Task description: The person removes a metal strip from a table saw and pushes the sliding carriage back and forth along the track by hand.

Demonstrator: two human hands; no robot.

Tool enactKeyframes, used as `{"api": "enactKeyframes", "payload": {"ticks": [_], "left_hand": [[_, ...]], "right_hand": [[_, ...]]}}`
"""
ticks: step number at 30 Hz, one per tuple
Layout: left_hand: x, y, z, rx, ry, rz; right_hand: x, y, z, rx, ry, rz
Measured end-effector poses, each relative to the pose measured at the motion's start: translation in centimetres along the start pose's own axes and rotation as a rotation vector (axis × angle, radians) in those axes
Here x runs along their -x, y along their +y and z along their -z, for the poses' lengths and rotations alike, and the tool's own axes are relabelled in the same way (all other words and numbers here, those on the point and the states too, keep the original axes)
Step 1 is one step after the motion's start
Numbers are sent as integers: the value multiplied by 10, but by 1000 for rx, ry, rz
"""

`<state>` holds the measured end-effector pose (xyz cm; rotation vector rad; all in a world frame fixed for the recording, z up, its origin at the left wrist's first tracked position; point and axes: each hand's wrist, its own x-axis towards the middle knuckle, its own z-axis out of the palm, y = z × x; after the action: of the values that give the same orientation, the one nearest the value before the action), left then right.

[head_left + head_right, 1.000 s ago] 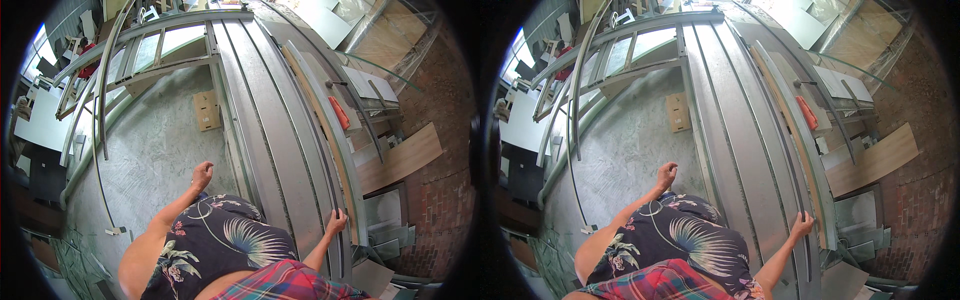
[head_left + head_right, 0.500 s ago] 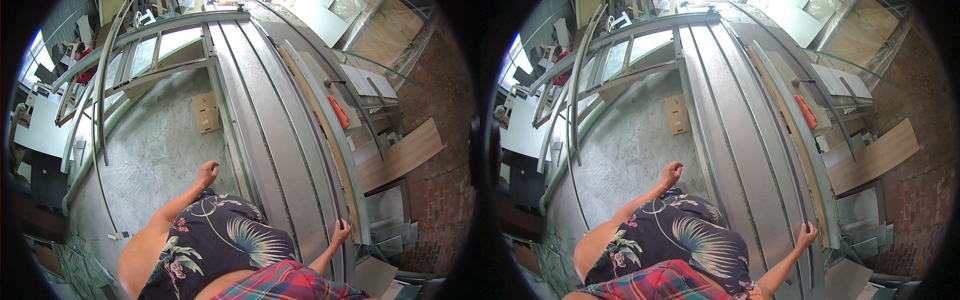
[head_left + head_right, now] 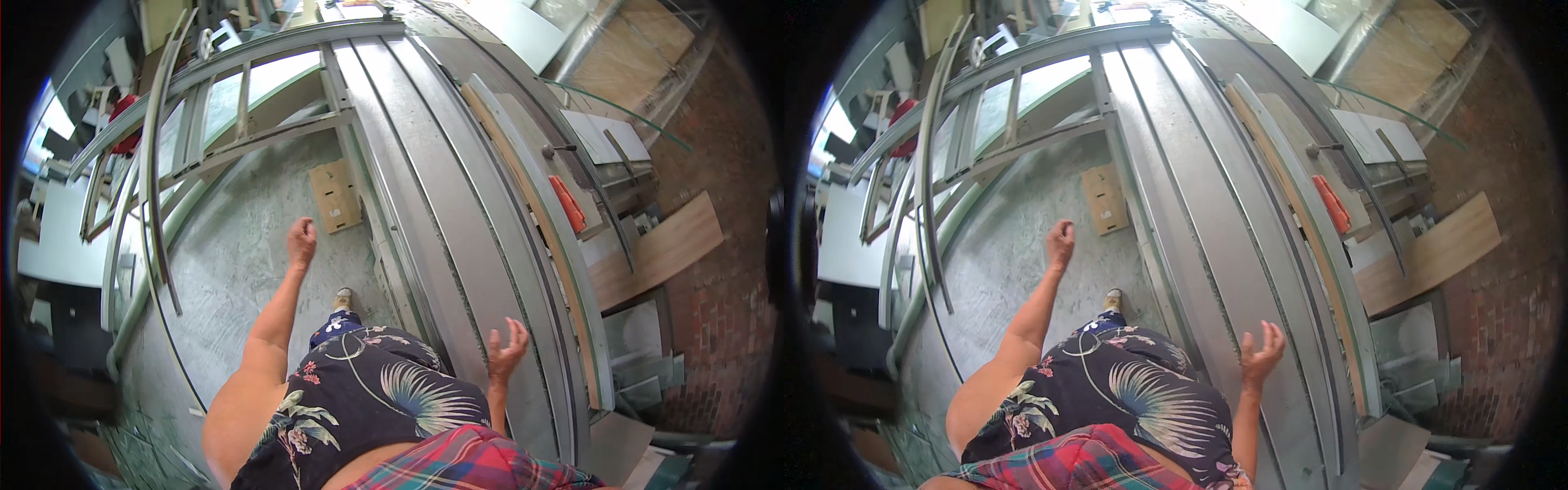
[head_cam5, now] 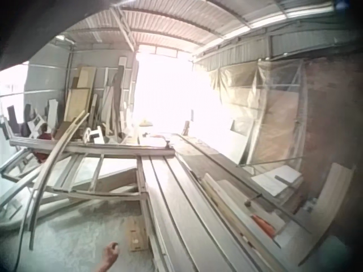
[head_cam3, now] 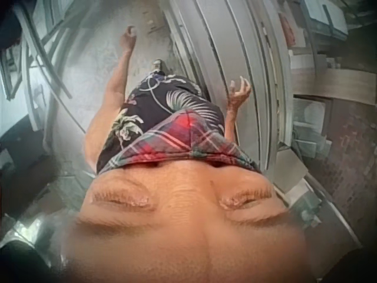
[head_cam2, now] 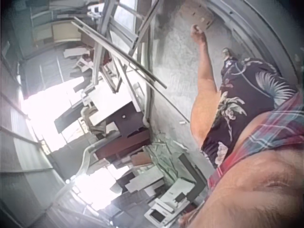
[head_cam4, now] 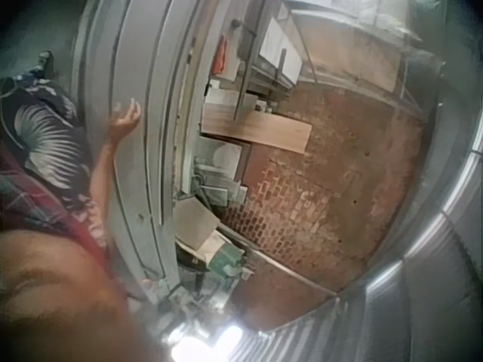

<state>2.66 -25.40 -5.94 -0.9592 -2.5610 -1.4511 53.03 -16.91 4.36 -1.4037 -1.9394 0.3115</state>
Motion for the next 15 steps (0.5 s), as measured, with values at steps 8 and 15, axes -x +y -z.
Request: {"api": "enactKeyframes", "payload": {"ticks": [8,15], "left_hand": [[-191,-60,34,-191,157,-89],[-318,-150,5,-529,193,-383]], "right_hand": [[19,-69,-73,334,-68,4],[20,-94,-86,438,18,-216]]}}
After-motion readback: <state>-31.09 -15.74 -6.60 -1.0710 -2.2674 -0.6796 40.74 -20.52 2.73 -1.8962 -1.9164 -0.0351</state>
